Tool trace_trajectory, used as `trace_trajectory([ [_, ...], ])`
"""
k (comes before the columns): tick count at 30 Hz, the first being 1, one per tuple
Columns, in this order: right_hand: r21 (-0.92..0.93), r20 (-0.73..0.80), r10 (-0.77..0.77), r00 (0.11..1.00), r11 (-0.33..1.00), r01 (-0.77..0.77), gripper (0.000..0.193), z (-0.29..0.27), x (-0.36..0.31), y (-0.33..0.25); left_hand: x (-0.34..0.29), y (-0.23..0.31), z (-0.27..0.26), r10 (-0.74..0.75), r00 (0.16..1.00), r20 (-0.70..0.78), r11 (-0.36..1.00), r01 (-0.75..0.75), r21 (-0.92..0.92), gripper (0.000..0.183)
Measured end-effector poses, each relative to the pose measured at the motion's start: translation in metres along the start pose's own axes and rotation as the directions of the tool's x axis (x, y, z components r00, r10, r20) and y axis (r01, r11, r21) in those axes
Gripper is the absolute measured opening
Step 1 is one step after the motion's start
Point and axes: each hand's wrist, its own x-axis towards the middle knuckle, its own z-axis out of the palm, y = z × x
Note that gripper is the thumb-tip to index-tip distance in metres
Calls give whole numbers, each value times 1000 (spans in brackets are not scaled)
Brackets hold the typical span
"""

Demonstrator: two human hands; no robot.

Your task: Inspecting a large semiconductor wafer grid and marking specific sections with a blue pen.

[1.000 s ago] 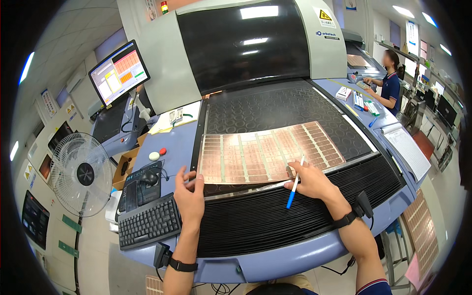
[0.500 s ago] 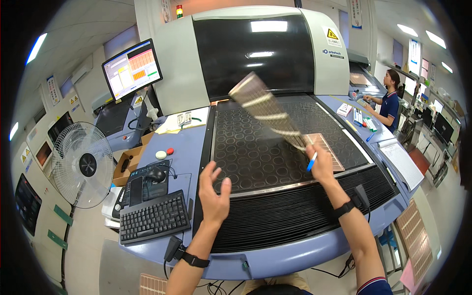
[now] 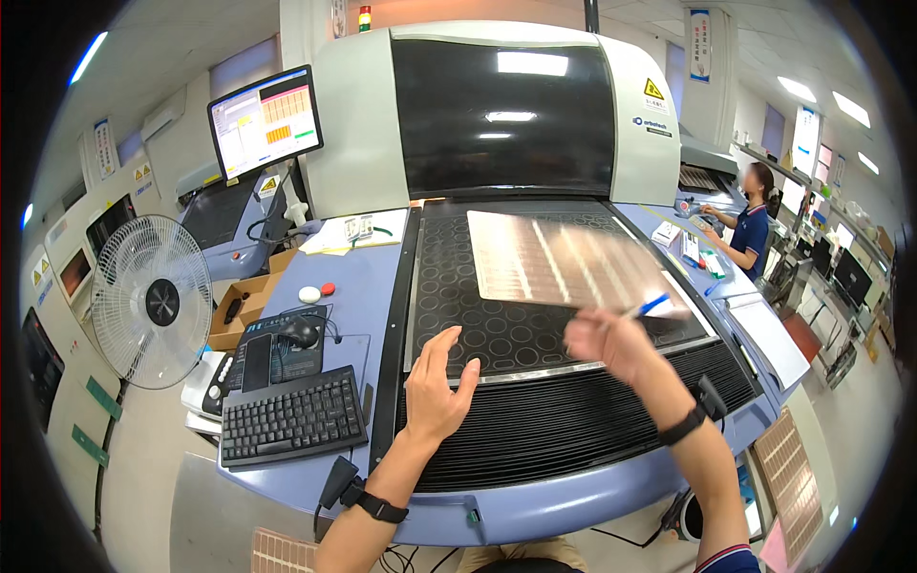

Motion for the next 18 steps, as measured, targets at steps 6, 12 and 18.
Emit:
trace_trajectory([
  [6,-800,257,-619,742,294,522,33,13,-34,12,-1,2,6,-50,997,53,998,48,35,46],
  [12,-936,352,-480,804,-204,288,38,-37,7,35,-3,2,10,-134,967,214,988,113,109,47],
  [18,-957,288,-368,884,-78,280,43,1,-22,32,-16,-12,14,-188,921,341,951,84,297,55],
])
